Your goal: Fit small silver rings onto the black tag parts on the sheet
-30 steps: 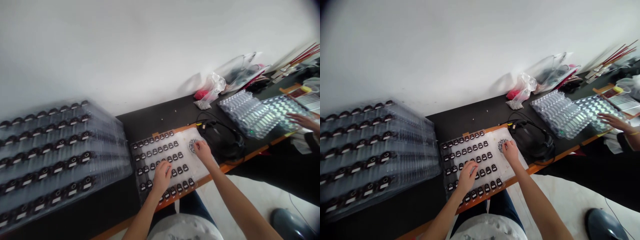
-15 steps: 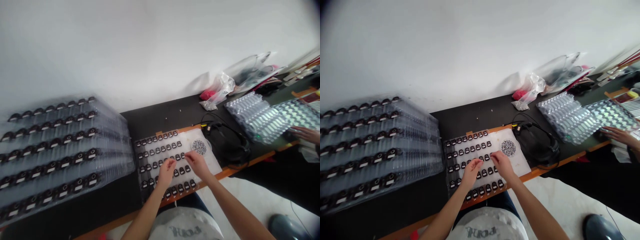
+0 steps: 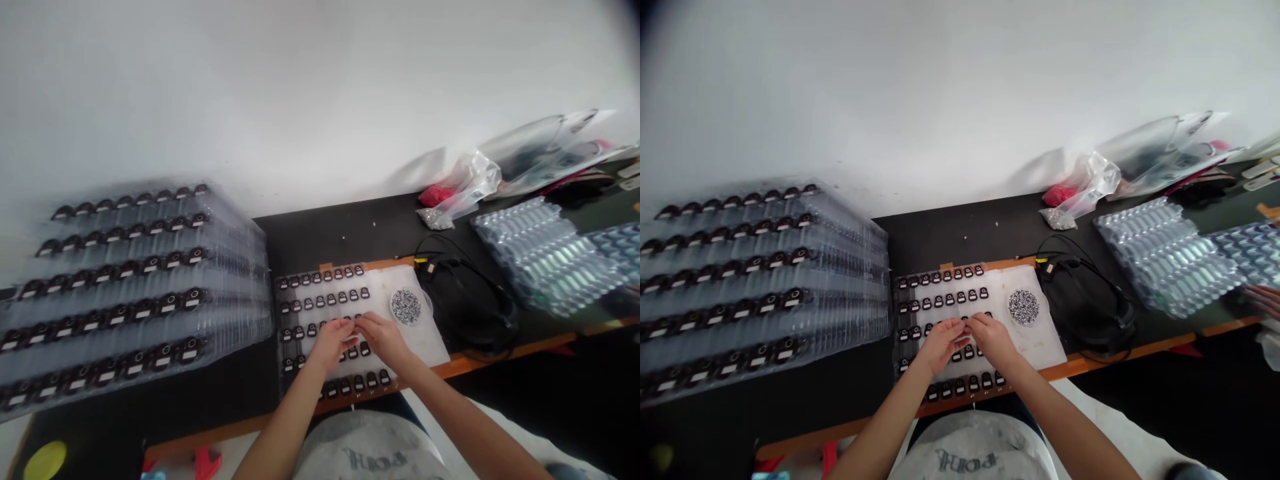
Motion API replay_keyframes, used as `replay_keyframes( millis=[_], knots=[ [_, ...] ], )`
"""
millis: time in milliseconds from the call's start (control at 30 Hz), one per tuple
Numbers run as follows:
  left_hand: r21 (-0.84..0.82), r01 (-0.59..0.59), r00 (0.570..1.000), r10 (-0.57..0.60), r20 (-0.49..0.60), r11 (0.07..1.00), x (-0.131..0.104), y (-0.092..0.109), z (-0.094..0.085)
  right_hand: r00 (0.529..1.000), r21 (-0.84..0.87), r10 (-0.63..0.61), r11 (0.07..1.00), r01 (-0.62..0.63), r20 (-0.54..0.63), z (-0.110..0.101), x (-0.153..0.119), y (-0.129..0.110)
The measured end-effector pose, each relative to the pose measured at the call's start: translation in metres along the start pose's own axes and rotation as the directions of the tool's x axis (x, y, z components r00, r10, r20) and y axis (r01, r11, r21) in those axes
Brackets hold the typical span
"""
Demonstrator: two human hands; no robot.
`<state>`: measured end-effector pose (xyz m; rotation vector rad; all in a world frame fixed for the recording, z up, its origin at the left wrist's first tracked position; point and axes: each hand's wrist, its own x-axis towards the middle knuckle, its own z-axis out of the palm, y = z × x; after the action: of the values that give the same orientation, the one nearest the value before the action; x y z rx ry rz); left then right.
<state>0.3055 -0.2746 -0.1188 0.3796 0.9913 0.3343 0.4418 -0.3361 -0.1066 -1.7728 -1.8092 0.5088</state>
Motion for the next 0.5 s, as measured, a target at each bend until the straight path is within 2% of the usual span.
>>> replay_keyframes(
  millis=[133,300,400,500],
  knots=[
    [0.021,0.043,0.996,-0.045,0.078,0.999,-0.002,0.003,0.0,0.998,0.099,-0.054,0.994,0.052,0.022,-0.01,0.003,0.003],
    [0.028,0.051,0.99,-0.054,0.132,0.998,-0.001,0.005,0.002,0.996,0.214,-0.049,0.976,0.032,0.076,-0.021,0.009,0.009],
    [0.002,0.054,0.986,-0.054,0.16,0.999,0.002,0.006,0.004,0.994,0.216,-0.075,0.975,0.055,0.083,-0.023,0.012,0.012],
    [-0.029,0.046,0.987,-0.041,0.156,0.999,0.005,0.007,0.006,0.996,0.146,-0.083,0.986,0.077,0.038,-0.018,0.011,0.014]
  ],
)
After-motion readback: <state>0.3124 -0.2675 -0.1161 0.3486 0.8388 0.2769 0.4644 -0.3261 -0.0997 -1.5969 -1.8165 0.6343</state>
